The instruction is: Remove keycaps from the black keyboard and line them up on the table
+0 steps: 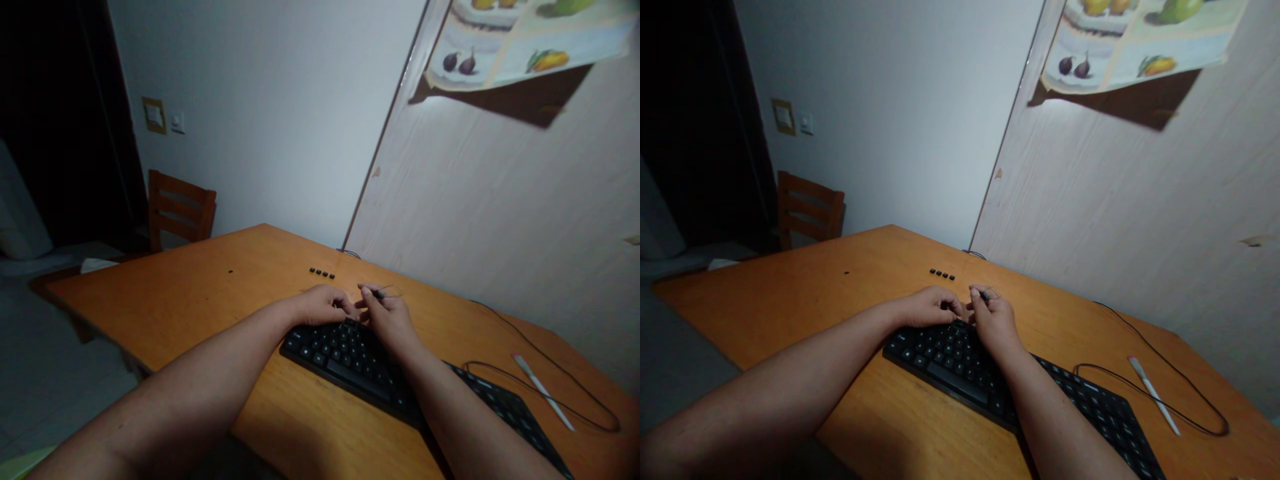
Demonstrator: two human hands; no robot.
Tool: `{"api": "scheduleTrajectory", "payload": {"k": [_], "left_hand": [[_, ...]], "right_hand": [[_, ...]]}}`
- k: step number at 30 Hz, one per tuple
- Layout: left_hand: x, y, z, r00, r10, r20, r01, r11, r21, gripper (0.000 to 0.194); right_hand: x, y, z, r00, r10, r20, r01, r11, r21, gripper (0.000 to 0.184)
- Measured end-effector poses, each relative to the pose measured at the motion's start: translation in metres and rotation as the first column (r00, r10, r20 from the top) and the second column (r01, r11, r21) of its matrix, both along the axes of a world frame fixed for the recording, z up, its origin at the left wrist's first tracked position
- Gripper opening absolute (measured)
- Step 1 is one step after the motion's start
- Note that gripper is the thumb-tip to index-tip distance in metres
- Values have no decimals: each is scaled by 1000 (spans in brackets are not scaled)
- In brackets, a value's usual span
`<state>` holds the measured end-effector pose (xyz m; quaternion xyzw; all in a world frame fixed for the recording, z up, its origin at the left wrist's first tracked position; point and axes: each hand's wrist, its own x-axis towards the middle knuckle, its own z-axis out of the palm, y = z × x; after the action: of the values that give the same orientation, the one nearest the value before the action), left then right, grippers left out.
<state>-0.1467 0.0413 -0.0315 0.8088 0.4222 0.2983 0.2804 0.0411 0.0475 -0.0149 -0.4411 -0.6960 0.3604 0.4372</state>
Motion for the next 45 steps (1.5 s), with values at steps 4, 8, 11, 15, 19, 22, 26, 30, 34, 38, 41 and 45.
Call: {"api": "scheduleTrajectory", "payload": {"k": [4, 8, 11, 15, 19, 22, 26, 30, 34, 38, 41, 45], "left_hand": [[0, 4, -3, 990, 141, -19, -139, 989, 54, 23], [-1, 5, -2, 991, 130, -22, -128, 990, 62, 19], [-1, 4, 0, 991, 135, -27, -133, 990, 49, 20], [-1, 4, 0, 991, 136, -19, -135, 990, 41, 22], [-1, 4, -1, 990, 139, -25, -138, 990, 21, 21], [0, 4, -1, 990, 137, -21, -136, 991, 15, 21], [0, 2, 0, 989, 148, 12, -148, 989, -6, 20], [0, 5, 1, 982, 154, 112, -151, 988, -33, 19], [0, 6, 5, 959, 134, 249, -105, 986, -126, 20], [1, 1, 13, 923, 103, 370, -30, 980, -199, 19], [1, -2, 16, 918, 118, 379, -30, 973, -231, 20], [1, -3, 15, 921, 137, 364, -53, 971, -231, 23]], "right_hand": [[7, 2, 4, 933, 40, 359, -100, 983, 151, 22], [11, -4, 12, 772, 57, 633, -220, 958, 182, 19], [11, -8, 13, 703, 6, 711, -229, 949, 219, 21], [10, -11, 14, 644, -34, 765, -227, 946, 233, 17], [11, -13, 18, 607, -35, 794, -255, 938, 236, 18], [12, -13, 20, 610, -29, 792, -268, 933, 241, 17], [14, -11, 22, 644, 11, 765, -255, 946, 201, 15], [15, -7, 22, 737, -3, 676, -229, 940, 254, 14], [15, 0, 17, 817, -46, 574, -218, 897, 383, 18], [15, 5, 10, 838, -68, 542, -221, 866, 450, 20], [16, 5, 10, 833, -90, 546, -216, 856, 471, 20], [14, -1, 13, 807, -113, 580, -226, 848, 479, 21]]}}
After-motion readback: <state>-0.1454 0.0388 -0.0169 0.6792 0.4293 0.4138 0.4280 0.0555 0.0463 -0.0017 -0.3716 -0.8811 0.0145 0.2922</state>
